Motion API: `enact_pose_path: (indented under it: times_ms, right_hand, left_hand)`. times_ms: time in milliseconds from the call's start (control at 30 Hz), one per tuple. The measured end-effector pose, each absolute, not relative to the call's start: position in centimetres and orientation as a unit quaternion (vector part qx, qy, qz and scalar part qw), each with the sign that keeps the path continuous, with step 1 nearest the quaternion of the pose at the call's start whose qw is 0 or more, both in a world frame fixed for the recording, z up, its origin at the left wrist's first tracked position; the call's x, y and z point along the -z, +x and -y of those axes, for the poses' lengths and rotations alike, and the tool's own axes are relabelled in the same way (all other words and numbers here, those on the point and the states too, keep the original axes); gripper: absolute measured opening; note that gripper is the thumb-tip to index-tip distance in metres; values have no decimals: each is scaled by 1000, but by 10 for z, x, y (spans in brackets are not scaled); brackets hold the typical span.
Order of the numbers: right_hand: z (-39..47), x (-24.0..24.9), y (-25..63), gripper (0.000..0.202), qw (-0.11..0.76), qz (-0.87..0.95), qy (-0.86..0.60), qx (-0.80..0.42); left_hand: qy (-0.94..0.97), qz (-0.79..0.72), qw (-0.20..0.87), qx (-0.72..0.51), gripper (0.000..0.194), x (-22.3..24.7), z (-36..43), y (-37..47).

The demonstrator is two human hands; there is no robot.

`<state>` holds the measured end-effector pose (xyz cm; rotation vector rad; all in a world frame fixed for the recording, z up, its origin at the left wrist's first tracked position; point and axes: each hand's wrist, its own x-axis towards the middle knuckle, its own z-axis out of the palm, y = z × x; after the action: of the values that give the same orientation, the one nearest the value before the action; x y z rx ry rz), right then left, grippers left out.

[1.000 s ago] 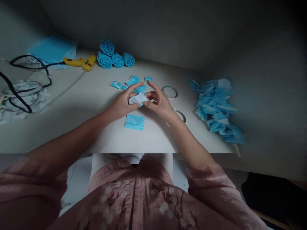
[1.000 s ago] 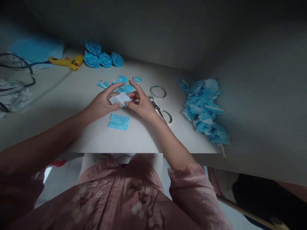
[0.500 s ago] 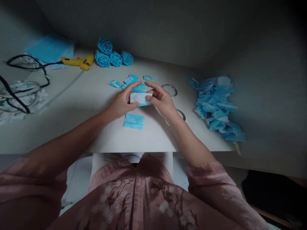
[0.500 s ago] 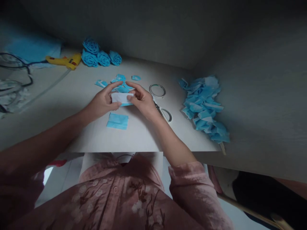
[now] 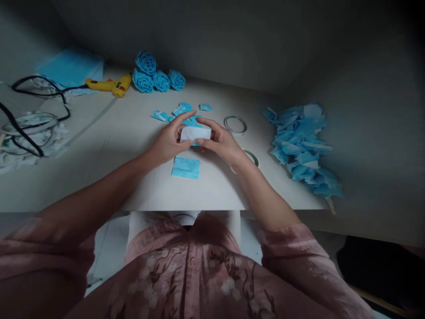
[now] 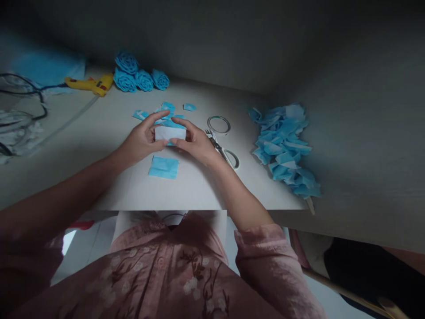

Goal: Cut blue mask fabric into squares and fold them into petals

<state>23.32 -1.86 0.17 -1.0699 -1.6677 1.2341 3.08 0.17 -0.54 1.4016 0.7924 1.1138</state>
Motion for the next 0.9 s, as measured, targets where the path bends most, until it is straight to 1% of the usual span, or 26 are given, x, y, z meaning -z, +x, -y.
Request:
enact_pose_path:
  times_ms: [167,267,433,533,600,633,667,733,767,833,900]
  right_hand:
    - [16,2,233,71,409,643,-419,-493]
    - [15,2,234,69,403,649,-417,-492]
    - [14,4,232,72,399,663,-396,-494]
    - [13,6,230,70,419,666,-387,-481]
    - [12,6,230,70,442,662,-388,-465]
    - [12,7,230,70,449,660,-391,-458]
    - [11,7,230,70,453,658,-396,-453]
    - [10,7,231,73,452,658,-405,-446]
    - [10,8,230,74,449,660,-409,-443]
    - [11,8,230,77,443,663,-411,-441]
    - [12,7,228,80,438,666,-413,-442]
  left_hand:
    - [577,-343,577,-465,87,9,-6,27]
    - [575,-342,573,-473,86,11,-8,24]
    - [574,-311,584,-482,86,11,-10,23]
    - [557,-289,602,-494,87,9,-9,25]
    - [544,-296,611,-493,81,7,-7,27]
    - [542,-309,613,-485,73,6,-5,27]
    - [544,-325,614,-470,60,4,-3,27]
    - [562,-360,605,-435,28,2,0,27]
    - [574,-375,593,-421,20,1,2,27]
    - [593,-396,566,-414,29,-1,4,26]
    - [597,-408,546,-424,32,-3,5,26]
